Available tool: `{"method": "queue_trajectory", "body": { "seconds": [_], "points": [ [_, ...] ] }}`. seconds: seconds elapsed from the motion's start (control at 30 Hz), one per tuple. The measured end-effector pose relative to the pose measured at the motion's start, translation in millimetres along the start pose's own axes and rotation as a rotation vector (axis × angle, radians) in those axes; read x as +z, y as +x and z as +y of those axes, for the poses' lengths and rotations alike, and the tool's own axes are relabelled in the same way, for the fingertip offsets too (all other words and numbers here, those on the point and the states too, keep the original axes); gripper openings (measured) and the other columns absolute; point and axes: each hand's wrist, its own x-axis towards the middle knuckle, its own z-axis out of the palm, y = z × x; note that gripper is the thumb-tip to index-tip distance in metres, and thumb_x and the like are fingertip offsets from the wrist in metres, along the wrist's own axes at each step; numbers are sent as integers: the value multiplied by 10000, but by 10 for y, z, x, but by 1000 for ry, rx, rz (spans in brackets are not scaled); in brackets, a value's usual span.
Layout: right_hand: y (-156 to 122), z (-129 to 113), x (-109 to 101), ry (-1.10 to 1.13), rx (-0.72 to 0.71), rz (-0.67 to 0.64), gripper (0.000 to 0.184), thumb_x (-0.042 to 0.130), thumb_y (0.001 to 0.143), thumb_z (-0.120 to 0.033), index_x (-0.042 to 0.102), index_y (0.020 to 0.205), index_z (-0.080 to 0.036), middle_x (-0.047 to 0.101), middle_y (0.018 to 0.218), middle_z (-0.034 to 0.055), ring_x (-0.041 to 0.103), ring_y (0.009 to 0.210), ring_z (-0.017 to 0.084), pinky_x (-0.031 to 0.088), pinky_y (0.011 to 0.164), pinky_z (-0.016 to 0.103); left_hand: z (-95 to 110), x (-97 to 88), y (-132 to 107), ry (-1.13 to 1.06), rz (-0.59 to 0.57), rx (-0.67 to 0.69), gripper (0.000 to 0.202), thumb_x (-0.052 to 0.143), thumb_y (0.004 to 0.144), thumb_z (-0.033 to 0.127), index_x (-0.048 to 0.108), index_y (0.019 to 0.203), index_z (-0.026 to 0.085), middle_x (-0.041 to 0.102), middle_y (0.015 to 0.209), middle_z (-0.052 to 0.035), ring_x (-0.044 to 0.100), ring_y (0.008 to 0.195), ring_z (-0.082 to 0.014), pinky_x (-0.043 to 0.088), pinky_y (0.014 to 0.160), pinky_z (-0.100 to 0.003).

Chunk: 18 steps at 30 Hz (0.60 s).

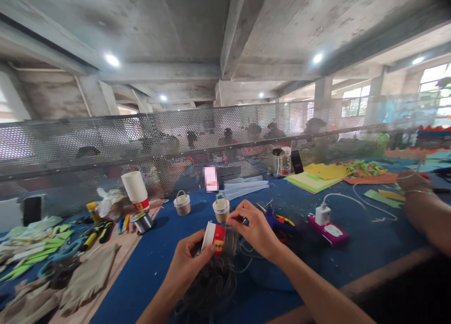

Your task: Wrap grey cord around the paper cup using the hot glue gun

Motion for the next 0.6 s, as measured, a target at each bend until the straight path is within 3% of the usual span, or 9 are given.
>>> {"method": "queue_trajectory", "body": {
  "seconds": [0.6],
  "points": [
    [30,28,-27,86,99,-69,62,705,853,-212,732,798,-204,593,820,-7,564,801,140,405,699,237,78,3,-58,-67,-61,22,333,742,763,383,767,1002,153,742,847,-68,634,770,-218,494,699,-269]
  ]
}}
